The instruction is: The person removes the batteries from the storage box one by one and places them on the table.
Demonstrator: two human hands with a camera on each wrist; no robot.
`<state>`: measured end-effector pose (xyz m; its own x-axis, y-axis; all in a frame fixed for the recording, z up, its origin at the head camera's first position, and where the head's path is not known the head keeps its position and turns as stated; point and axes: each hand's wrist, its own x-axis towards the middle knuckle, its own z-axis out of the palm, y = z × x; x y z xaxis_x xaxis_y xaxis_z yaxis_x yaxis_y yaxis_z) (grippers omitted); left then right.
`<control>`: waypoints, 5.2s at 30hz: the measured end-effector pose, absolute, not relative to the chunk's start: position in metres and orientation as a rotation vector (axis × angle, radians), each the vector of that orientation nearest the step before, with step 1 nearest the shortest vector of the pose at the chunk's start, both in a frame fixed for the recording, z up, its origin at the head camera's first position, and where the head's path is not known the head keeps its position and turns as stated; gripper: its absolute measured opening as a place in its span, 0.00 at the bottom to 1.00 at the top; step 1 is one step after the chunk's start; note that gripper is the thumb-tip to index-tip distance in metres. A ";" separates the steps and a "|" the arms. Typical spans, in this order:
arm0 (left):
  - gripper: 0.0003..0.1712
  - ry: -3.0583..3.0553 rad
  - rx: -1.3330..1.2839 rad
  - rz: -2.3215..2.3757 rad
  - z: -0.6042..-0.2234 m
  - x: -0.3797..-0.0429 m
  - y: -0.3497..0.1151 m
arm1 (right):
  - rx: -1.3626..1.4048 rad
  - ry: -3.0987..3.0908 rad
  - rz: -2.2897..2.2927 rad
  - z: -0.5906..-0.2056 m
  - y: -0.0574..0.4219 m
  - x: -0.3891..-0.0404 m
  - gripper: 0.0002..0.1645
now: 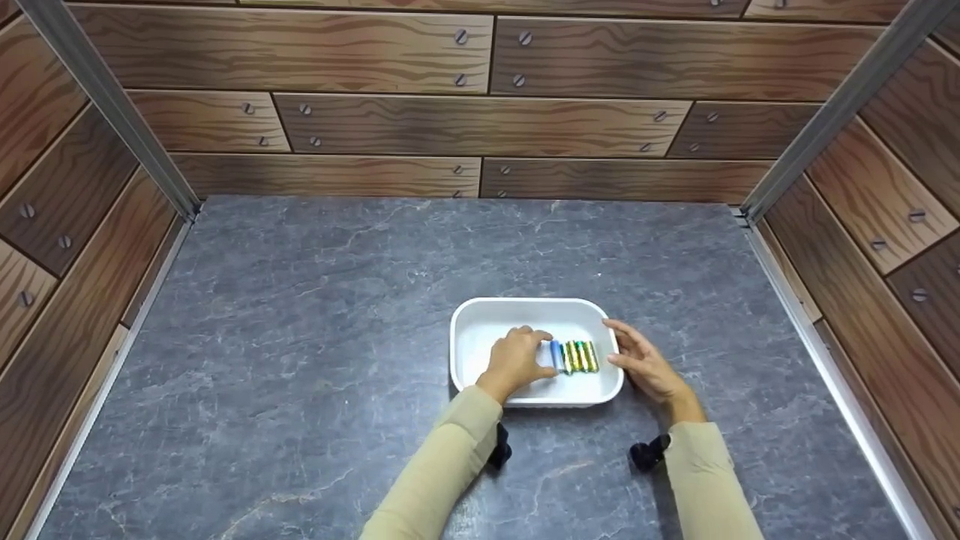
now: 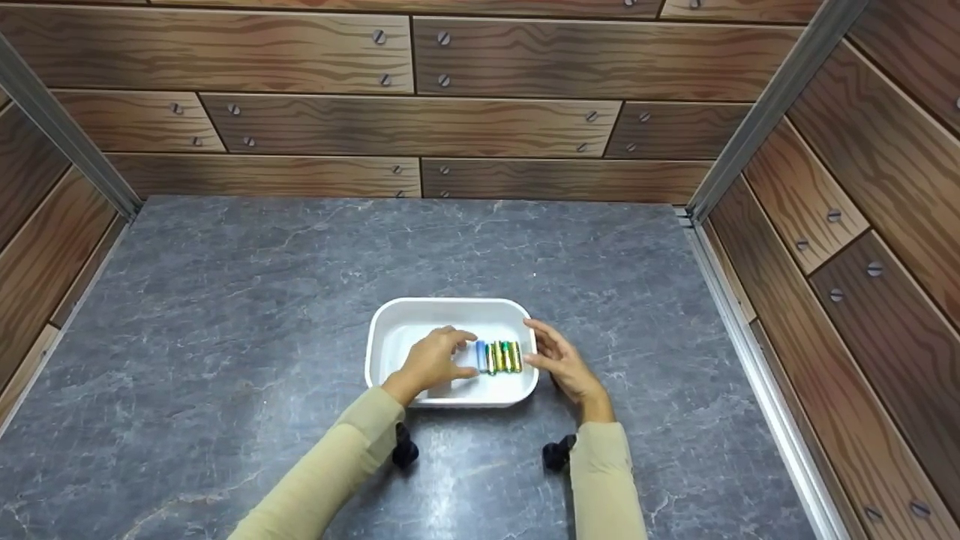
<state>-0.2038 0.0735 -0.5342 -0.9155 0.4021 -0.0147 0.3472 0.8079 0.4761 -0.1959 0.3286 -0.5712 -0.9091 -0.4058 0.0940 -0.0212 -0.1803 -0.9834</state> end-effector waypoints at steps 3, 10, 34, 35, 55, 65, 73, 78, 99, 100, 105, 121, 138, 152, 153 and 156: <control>0.35 2.883 0.565 0.686 -0.535 -0.205 0.079 | -0.477 1.813 -2.179 -0.572 0.329 -0.195 0.34; 0.38 2.891 0.511 0.565 -0.536 -0.206 0.086 | -0.419 1.801 -2.166 -0.572 0.326 -0.193 0.35; 0.34 2.831 0.464 0.468 -0.533 -0.212 0.099 | -0.105 1.794 -2.148 -0.562 0.327 -0.197 0.40; 0.34 2.827 0.465 0.471 -0.532 -0.212 0.099 | -0.109 1.783 -2.151 -0.562 0.327 -0.196 0.39; 0.34 2.857 0.579 0.608 -0.508 -0.211 0.068 | -0.092 1.761 -2.151 -0.563 0.326 -0.192 0.39; 0.34 2.887 0.605 0.663 -0.498 -0.207 0.046 | -0.094 1.778 -2.150 -0.561 0.323 -0.191 0.41; 0.33 2.910 0.648 0.801 -0.493 -0.206 0.026 | -0.094 1.777 -2.143 -0.562 0.324 -0.191 0.42; 0.33 2.902 0.610 0.853 -0.489 -0.206 0.012 | -0.094 1.773 -2.150 -0.564 0.324 -0.192 0.40; 0.33 2.871 0.537 1.030 -0.483 -0.204 -0.049 | -0.174 1.805 -2.163 -0.569 0.326 -0.190 0.34; 0.33 2.863 0.538 1.048 -0.484 -0.204 -0.052 | -0.161 1.811 -2.160 -0.569 0.326 -0.190 0.34; 0.34 2.814 0.547 1.123 -0.489 -0.203 -0.067 | -0.125 1.821 -2.160 -0.569 0.325 -0.190 0.35; 0.33 2.771 0.477 1.143 -0.518 -0.203 -0.091 | -0.123 1.805 -2.173 -0.570 0.325 -0.191 0.35; 0.33 2.796 0.312 0.996 -0.545 -0.207 -0.098 | -0.094 1.809 -2.175 -0.569 0.323 -0.191 0.37; 0.34 2.813 0.281 0.928 -0.550 -0.210 -0.100 | -0.248 1.755 -2.177 -0.569 0.327 -0.189 0.35; 0.34 2.812 0.280 0.930 -0.550 -0.210 -0.100 | -0.246 1.756 -2.176 -0.569 0.327 -0.189 0.35; 0.35 2.806 0.279 0.942 -0.550 -0.209 -0.101 | -0.243 1.752 -2.172 -0.569 0.326 -0.189 0.35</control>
